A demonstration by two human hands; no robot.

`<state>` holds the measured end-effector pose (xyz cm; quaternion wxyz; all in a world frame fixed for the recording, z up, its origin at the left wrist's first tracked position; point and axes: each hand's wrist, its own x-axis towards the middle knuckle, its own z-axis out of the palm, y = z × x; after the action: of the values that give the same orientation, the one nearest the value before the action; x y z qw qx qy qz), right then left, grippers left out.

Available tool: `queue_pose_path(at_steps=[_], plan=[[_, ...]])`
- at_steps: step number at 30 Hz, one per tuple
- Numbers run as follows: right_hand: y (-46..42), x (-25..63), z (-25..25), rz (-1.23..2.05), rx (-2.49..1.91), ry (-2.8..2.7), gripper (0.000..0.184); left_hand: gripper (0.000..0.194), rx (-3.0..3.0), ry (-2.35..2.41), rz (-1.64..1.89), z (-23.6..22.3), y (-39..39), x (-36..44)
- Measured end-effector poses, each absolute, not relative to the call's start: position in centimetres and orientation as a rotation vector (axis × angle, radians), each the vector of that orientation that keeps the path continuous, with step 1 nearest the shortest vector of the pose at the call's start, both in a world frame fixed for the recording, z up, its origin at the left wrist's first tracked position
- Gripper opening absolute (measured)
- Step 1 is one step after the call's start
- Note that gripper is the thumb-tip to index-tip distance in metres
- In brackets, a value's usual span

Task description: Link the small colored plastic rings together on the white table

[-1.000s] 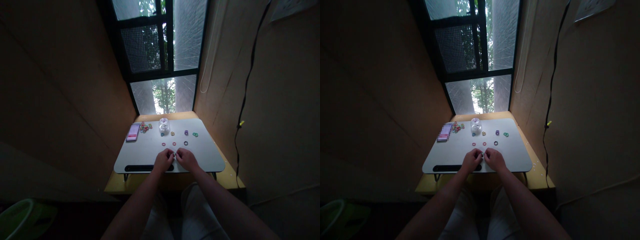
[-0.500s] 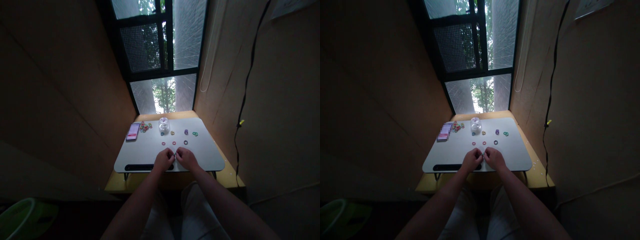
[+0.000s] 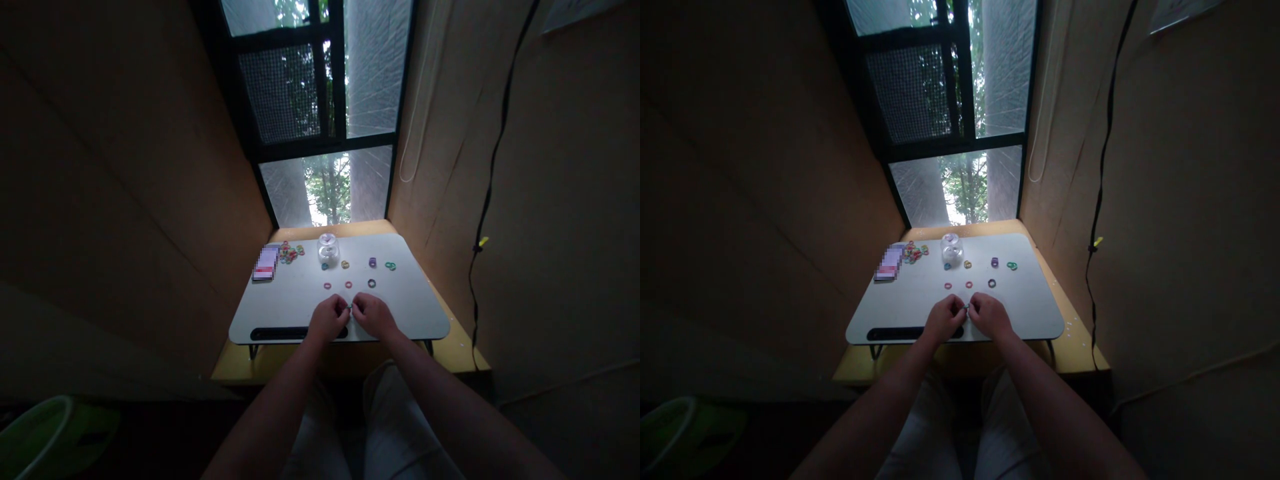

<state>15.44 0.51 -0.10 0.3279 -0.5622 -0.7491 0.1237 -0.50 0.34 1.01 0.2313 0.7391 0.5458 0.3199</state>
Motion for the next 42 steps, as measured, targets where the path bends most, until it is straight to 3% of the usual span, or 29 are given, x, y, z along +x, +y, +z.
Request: queue_pose_path(at_steps=[14,42], plan=[[0.54,15.48,-0.15,0.348,-1.445,-1.950,0.023,0.008,2.065,1.495,0.881,0.63,0.46,-0.65],[0.50,15.37,-0.04,0.326,-1.467,-1.939,0.017,0.011,2.066,1.466,0.896,0.55,0.40,-0.66]])
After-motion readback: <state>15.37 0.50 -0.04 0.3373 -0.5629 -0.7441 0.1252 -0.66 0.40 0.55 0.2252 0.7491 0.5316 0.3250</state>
